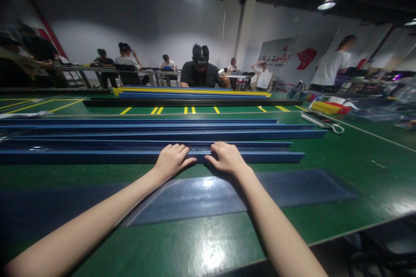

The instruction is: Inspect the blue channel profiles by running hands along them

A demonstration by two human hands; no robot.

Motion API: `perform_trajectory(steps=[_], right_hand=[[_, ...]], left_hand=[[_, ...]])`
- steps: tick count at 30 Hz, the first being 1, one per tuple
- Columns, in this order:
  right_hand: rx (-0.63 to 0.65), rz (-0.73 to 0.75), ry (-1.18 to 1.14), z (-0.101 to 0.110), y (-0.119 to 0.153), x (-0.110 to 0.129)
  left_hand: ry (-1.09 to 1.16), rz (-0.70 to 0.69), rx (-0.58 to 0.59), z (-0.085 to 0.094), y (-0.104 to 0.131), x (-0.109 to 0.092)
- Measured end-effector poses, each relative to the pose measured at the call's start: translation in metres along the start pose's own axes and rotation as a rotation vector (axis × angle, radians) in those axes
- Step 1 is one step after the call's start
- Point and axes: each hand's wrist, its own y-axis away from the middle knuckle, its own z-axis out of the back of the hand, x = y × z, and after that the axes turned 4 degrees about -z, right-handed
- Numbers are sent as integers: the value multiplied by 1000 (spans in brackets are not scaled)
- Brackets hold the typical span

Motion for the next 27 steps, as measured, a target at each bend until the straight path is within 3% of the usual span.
perform_trajectory(steps=[19,27], right_hand=[[42,8,45,6,-1,-1],[79,-43,48,12,2,-7]], left_hand=[[24,42,74,1,0,0],[62,-89,46,-1,-1,2]])
